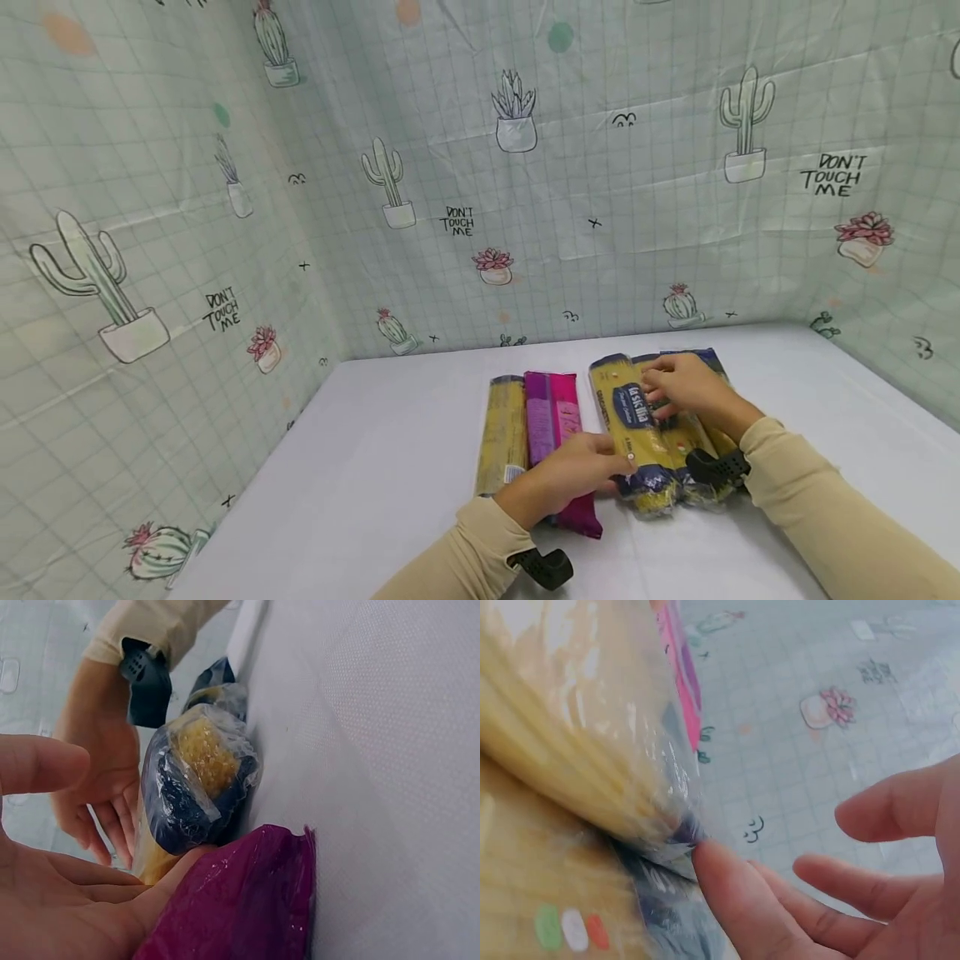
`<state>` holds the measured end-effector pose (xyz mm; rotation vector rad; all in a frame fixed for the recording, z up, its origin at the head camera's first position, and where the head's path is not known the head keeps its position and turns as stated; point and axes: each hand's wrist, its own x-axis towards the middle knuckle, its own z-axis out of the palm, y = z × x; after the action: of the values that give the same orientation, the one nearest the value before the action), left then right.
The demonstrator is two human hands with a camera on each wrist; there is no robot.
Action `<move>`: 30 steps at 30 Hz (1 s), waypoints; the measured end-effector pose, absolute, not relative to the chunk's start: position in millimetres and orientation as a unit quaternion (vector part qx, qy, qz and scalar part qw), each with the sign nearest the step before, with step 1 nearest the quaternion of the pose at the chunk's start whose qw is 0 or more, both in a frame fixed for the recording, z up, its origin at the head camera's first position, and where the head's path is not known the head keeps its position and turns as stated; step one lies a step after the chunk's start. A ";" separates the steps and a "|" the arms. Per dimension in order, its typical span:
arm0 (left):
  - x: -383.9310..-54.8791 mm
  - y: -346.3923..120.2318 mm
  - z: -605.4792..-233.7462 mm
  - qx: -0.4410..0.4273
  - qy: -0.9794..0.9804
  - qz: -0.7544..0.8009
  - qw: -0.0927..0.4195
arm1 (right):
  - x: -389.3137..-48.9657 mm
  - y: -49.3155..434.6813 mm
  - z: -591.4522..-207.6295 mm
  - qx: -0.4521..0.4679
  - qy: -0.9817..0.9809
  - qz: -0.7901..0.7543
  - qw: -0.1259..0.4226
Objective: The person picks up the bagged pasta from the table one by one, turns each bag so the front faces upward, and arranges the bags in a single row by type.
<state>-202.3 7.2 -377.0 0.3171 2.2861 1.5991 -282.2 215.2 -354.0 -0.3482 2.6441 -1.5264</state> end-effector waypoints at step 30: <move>-231.1 -56.6 -350.1 0.206 0.850 0.474 0.099 | -284.4 202.2 -364.3 -0.152 0.868 -0.473 0.010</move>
<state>-231.1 -56.6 -350.1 0.6101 2.5142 1.4020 -284.4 202.2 -364.3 -0.4750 2.7077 -1.4777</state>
